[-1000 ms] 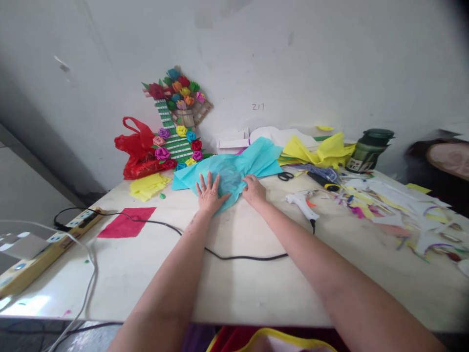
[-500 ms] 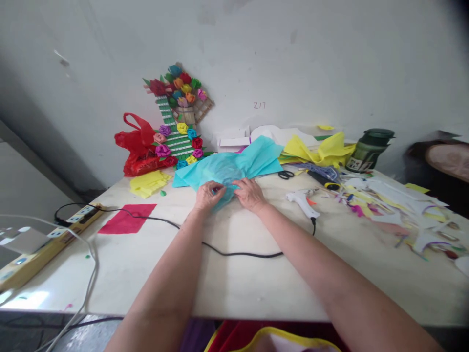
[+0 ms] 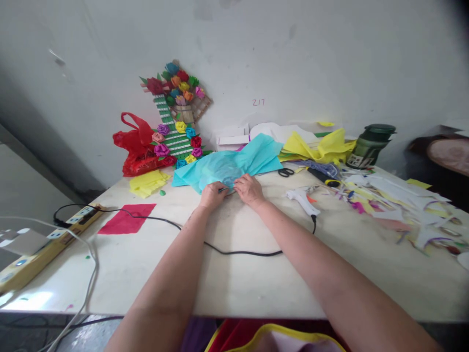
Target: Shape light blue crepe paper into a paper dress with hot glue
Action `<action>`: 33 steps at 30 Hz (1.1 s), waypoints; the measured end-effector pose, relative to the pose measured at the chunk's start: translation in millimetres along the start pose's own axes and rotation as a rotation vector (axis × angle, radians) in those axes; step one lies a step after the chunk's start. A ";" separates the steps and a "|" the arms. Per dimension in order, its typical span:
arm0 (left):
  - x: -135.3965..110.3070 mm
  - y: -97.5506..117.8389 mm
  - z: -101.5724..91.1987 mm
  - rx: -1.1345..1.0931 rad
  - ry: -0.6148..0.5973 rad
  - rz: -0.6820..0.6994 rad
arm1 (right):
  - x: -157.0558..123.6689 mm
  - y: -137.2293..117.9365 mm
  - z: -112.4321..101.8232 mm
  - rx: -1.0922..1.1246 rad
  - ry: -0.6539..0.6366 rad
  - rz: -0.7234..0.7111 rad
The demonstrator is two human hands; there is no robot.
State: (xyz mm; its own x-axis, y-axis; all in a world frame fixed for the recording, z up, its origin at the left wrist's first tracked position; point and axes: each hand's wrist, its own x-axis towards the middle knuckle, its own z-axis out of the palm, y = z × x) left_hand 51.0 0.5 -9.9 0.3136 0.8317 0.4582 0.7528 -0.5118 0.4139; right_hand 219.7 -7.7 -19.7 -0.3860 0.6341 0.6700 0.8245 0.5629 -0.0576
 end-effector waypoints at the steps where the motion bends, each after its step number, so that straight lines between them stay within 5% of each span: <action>1: 0.9 -1.3 0.1 -0.013 0.000 -0.034 | 0.0 -0.2 -0.7 0.006 0.000 0.005; 7: 4.9 -5.8 2.6 -0.025 0.007 -0.170 | -2.7 -3.0 -9.5 0.012 0.021 0.044; 16: 8.5 -8.6 2.1 -0.074 0.024 -0.167 | -7.0 -6.3 -8.9 0.001 -0.059 -0.063; 33: 7.6 -16.1 2.2 -0.328 0.002 -0.175 | -4.7 -0.7 -2.0 0.023 0.004 0.068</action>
State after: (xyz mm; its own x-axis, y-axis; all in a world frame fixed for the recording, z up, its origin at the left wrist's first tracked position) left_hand 42.6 15.6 -14.8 0.1956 0.9124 0.3596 0.5693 -0.4042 0.7159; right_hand 221.8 -12.1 -21.3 -0.3282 0.6690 0.6669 0.8389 0.5310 -0.1199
